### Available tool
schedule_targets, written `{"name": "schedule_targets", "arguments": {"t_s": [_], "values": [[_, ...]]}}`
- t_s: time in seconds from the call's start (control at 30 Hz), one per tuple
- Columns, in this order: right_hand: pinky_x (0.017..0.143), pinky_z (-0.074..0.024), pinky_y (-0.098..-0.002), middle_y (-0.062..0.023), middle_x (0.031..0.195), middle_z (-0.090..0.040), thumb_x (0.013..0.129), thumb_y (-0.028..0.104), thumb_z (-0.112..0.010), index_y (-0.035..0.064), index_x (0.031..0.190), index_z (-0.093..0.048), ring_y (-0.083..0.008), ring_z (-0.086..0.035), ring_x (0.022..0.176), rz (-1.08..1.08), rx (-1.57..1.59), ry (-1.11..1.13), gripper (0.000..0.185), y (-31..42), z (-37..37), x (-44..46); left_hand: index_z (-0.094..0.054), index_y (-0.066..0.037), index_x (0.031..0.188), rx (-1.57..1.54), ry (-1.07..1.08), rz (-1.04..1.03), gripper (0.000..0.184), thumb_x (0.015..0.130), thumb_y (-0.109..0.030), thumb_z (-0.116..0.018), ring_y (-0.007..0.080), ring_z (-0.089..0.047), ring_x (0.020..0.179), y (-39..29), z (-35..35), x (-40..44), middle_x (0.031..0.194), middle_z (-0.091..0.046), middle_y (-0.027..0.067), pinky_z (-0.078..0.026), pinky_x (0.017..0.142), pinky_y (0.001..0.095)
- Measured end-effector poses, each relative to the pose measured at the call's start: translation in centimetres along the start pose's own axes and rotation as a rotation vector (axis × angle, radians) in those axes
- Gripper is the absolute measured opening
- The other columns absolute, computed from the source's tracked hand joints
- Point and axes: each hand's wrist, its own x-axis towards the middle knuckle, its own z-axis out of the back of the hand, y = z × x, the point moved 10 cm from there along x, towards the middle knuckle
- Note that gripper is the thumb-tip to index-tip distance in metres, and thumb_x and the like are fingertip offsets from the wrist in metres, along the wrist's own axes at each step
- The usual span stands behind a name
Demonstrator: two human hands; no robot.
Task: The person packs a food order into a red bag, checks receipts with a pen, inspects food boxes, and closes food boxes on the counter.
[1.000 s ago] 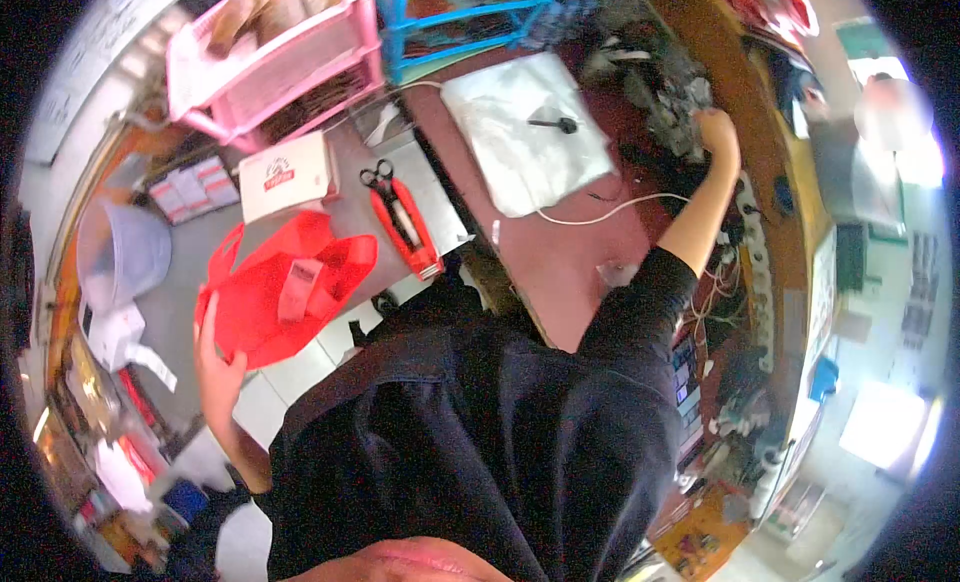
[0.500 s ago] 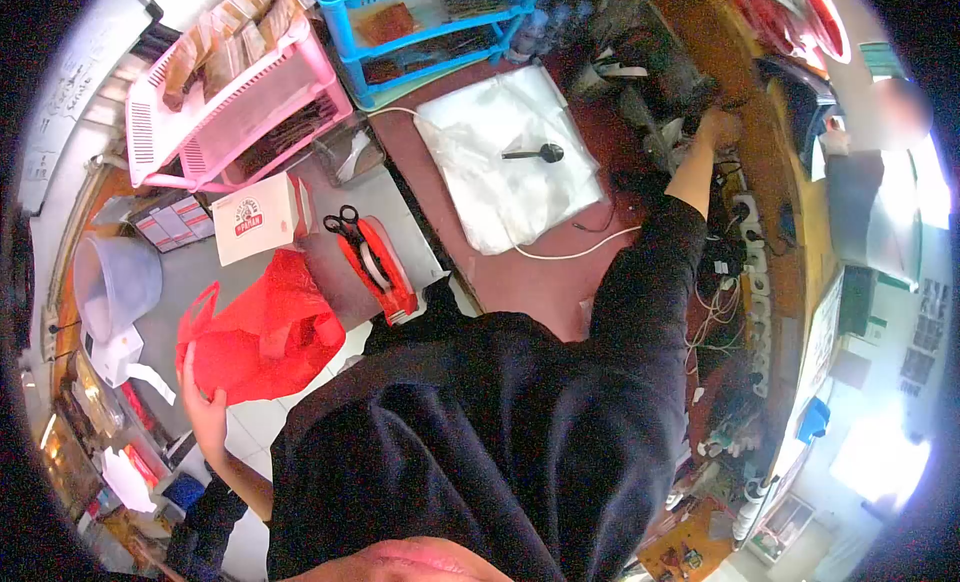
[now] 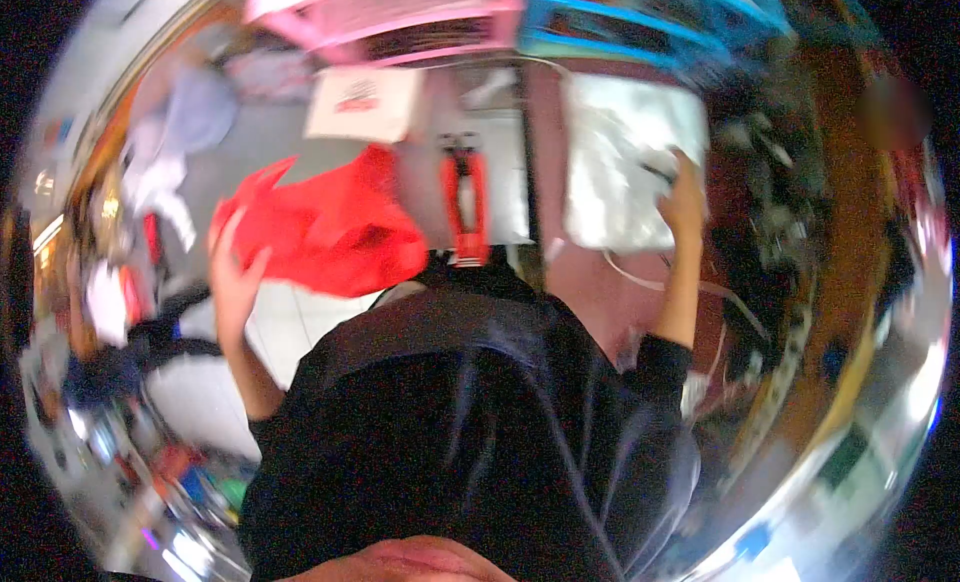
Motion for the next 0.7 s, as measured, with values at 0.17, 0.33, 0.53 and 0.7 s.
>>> {"name": "schedule_targets", "arguments": {"t_s": [0.17, 0.33, 0.53, 0.7], "values": [[0.077, -0.0501, -0.0456, -0.0223, 0.093, -0.066, 0.090, 0.023, -0.054, 0.0007, 0.103, -0.065, -0.0388, -0.064, 0.085, 0.012, -0.254, 0.028, 0.028, -3.6, -5.3, 0.6, -0.043, -0.012, 0.140, -0.120, 0.073, 0.061, 0.080, 0.065, 0.011, -0.057, 0.0324, -0.032, 0.136, 0.7, 1.0, 0.0, 0.151, -0.027, 0.0159, -0.047, 0.090, 0.0306], [0.081, -0.0479, -0.0374, -0.0101, 0.092, -0.063, 0.082, 0.004, -0.069, -0.0021, 0.095, -0.067, -0.0250, -0.060, 0.088, 0.215, 0.434, -0.660, 0.015, 14.3, 12.1, -1.0, -0.032, -0.013, 0.146, -0.171, 0.236, -0.006, 0.090, 0.063, 0.012, -0.056, 0.0336, -0.027, 0.140, 1.0, 0.4, -0.3, 0.154, -0.022, 0.0150, -0.049, 0.086, 0.0293], [0.063, -0.0481, -0.0352, -0.0114, 0.075, -0.062, 0.067, 0.003, -0.071, 0.0014, 0.079, -0.060, -0.0290, -0.062, 0.073, 0.886, 0.804, 0.430, 0.016, 48.3, 5.6, -6.0, -0.022, -0.011, 0.149, -0.232, 0.238, -0.065, 0.096, 0.064, 0.011, -0.059, 0.0316, -0.031, 0.138, 0.7, 0.1, -0.9, 0.155, -0.019, 0.0163, -0.053, 0.078, 0.0281], [0.064, -0.0506, -0.0404, -0.0119, 0.080, -0.059, 0.066, 0.004, -0.062, 0.0057, 0.076, -0.060, -0.0305, -0.063, 0.074, 1.016, 0.174, 0.493, 0.010, 51.0, -4.3, -8.1, -0.017, -0.008, 0.150, -0.198, 0.199, -0.170, 0.098, 0.064, 0.011, -0.061, 0.0353, -0.028, 0.139, -0.2, 0.1, -1.2, 0.153, -0.021, 0.0184, -0.052, 0.082, 0.0309]]}}
